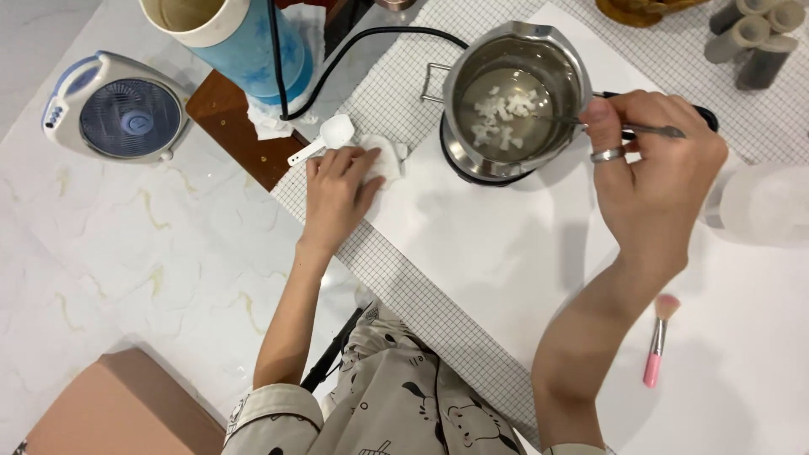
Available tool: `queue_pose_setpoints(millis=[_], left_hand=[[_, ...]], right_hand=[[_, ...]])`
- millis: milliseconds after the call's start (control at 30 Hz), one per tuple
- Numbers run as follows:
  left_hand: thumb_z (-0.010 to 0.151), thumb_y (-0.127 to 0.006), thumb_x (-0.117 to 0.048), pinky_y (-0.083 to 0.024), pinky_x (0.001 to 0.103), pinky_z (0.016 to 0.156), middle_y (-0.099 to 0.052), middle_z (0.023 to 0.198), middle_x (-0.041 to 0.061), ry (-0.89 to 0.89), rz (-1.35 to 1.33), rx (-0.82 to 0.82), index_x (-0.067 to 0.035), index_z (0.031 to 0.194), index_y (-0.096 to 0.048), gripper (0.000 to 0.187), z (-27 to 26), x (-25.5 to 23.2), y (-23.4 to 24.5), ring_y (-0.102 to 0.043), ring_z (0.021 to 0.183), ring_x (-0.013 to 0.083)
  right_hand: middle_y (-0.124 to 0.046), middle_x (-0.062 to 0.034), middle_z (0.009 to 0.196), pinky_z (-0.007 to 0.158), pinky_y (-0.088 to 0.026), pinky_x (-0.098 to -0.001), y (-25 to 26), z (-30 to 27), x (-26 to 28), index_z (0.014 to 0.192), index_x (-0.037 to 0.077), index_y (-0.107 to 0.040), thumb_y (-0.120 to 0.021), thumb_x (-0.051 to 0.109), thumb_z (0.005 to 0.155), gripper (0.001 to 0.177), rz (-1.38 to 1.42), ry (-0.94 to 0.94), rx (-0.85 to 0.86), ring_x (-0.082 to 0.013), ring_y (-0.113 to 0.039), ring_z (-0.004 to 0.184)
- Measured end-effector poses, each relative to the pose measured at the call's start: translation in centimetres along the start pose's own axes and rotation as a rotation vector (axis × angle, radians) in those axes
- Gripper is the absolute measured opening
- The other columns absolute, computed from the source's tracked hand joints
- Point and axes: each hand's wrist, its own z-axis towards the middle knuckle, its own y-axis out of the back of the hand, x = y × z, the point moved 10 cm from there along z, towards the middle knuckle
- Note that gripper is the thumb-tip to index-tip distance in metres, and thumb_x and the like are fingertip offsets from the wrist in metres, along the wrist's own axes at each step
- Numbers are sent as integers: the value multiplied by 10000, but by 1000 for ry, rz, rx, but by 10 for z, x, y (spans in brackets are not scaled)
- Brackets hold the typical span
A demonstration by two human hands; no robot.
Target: Stirring and breaking up solid wax chunks in a small melting pot using a metal tool
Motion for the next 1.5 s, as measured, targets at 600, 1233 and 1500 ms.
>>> queue_pose_setpoints(millis=[600,1233,1500], left_hand=[[840,-671,-2,-548,274,788,-616,994,109,192,-728,-489,-50,1035,-625,206,42,-21,-22,-599,905,203],[907,-536,-23,-482,326,645,-478,902,142,46,-529,-379,102,921,-597,139,40,-91,-3,-537,745,241],[827,-659,57,-561,285,610,-560,858,159,-84,-396,-477,97,899,-610,96,22,-129,-21,-577,722,248]], right_hand=[[-645,-83,828,560,-424,-305,0,2,-3,938,-26,-684,-614,89,1128,233,-57,-25,24,-237,-526,735],[-650,-69,835,550,-419,-296,-4,3,2,884,-6,-651,-600,108,1126,272,-90,-13,38,-236,-530,740],[-645,-75,829,549,-425,-300,-3,2,5,899,-14,-660,-599,110,1134,272,-96,11,31,-239,-535,740]])
